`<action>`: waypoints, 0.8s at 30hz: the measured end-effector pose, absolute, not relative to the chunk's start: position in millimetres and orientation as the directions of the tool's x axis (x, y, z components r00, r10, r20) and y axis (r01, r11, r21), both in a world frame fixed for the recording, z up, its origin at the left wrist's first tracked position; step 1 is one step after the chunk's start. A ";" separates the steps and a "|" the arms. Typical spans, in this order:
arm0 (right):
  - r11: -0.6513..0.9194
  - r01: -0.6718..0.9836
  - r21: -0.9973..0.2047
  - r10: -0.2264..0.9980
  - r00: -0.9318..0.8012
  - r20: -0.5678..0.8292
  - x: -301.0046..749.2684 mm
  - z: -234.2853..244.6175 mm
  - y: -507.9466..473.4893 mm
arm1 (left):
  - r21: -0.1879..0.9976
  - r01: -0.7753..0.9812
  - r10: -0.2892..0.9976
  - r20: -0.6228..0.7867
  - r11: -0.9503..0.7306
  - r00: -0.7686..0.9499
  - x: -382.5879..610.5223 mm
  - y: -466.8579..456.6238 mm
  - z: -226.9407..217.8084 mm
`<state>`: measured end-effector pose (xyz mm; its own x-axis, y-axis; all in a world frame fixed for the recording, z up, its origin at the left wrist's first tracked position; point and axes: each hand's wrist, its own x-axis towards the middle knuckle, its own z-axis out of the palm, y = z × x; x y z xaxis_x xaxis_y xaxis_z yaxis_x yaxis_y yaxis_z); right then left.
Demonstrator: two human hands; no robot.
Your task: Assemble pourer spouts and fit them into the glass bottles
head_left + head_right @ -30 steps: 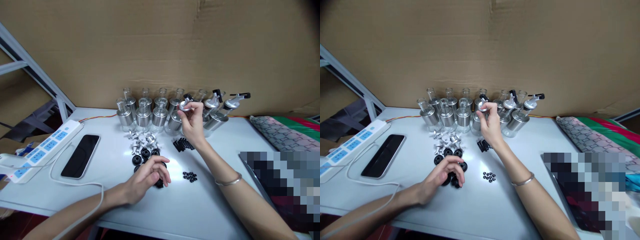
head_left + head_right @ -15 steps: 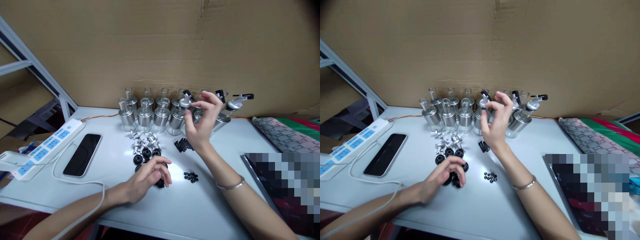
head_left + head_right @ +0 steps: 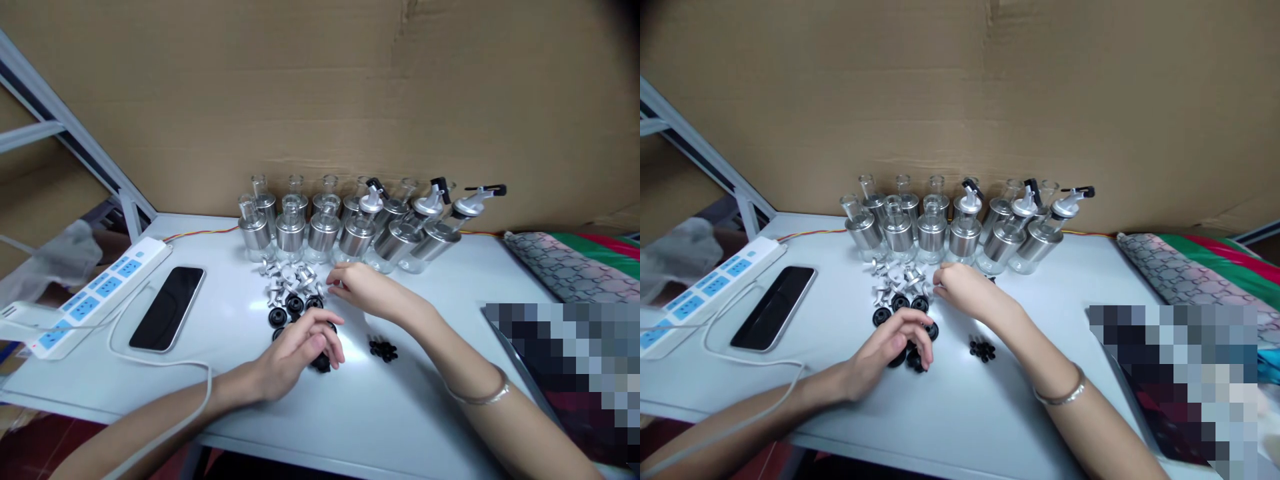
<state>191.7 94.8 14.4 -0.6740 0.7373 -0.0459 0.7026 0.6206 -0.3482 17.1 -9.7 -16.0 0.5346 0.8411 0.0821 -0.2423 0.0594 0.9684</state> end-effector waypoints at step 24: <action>0.574 0.417 -0.705 0.747 -0.618 0.244 210.3 72.8 76.0 | 0.932 -0.184 0.948 0.318 -0.313 -0.003 16.5 -1.2 -8.6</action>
<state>210.3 76.0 72.8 -0.6178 0.7474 0.2442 0.4165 0.5745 -0.7046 16.5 -1.2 -8.6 -0.0028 0.9481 0.3180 -0.1837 -0.3131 0.9318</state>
